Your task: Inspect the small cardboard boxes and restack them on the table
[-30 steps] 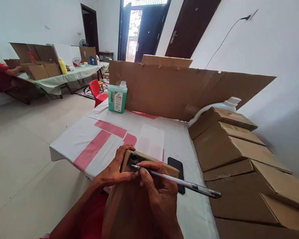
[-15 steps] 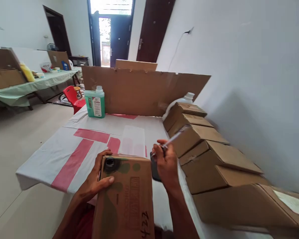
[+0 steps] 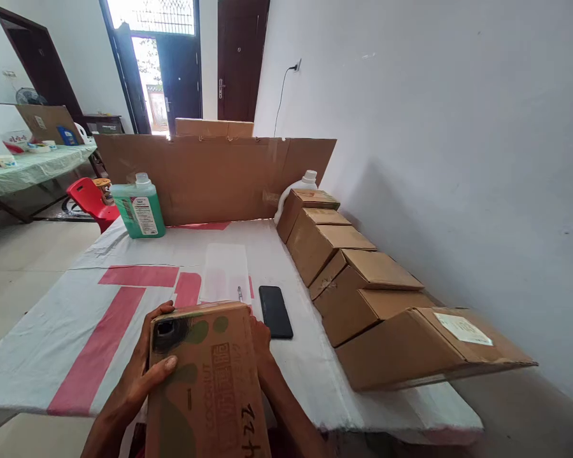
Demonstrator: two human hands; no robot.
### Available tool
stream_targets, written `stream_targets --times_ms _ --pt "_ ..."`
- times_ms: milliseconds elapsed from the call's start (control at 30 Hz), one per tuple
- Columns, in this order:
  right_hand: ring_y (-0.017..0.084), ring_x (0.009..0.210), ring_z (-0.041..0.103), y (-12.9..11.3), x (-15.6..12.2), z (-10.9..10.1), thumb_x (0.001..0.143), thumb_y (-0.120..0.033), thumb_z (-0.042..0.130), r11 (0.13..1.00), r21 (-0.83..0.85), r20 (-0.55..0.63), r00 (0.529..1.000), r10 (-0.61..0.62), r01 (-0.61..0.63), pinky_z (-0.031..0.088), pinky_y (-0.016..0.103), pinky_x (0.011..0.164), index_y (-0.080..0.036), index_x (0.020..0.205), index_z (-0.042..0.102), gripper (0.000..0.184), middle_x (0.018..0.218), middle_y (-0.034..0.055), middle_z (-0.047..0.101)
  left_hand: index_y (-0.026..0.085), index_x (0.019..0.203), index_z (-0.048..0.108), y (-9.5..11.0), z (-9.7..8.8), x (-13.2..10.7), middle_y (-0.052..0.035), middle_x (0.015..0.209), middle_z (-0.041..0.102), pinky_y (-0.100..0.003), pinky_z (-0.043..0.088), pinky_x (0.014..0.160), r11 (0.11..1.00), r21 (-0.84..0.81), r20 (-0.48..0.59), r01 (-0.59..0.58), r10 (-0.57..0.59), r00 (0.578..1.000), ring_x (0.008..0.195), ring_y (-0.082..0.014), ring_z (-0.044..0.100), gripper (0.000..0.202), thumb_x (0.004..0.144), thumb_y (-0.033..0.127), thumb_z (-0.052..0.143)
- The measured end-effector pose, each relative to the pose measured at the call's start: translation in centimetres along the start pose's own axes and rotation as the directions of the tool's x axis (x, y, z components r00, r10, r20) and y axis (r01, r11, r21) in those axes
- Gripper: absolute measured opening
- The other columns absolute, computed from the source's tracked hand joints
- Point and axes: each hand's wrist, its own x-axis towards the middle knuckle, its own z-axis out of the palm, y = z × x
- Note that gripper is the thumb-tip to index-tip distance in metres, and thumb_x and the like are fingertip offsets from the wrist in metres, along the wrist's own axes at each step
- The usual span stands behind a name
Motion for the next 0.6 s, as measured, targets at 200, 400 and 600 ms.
stream_targets --times_ms 200,400,600 --pt "0.037 0.128 0.058 4.4 -1.7 -2.1 0.102 -0.046 0.049 0.982 -0.010 -0.203 0.962 0.181 -0.187 0.051 0.045 0.094 -0.012 0.142 0.048 0.052 0.138 0.0247 0.058 0.029 0.153 0.034 0.4 0.2 -0.3 -0.0110 0.153 0.048 -0.055 0.036 0.117 0.999 -0.020 0.000 0.045 -0.045 0.999 0.144 -0.0439 0.040 0.092 0.077 0.066 0.069" --pt "0.044 0.130 0.054 7.6 0.9 -2.7 0.081 -0.048 0.076 0.929 0.136 -0.170 0.916 0.364 -0.344 0.046 0.052 0.100 -0.003 0.126 0.059 0.066 0.131 0.0313 0.059 0.028 0.150 0.039 0.5 0.3 -0.5 -0.0113 0.147 0.055 -0.052 0.039 0.115 0.999 -0.046 -0.029 0.026 -0.028 0.999 0.140 -0.0432 0.047 0.089 0.076 0.064 0.071" --pt "0.042 0.117 0.066 8.0 2.2 -2.4 0.075 -0.043 0.075 0.857 0.424 -0.075 0.931 0.357 -0.295 0.051 0.047 0.094 -0.008 0.111 0.067 0.051 0.118 0.0276 0.072 0.029 0.148 0.042 0.4 0.4 -0.5 -0.0104 0.157 0.044 -0.054 0.035 0.117 0.999 -0.032 -0.027 -0.005 0.005 1.000 0.144 -0.0438 0.041 0.084 0.077 0.065 0.069"
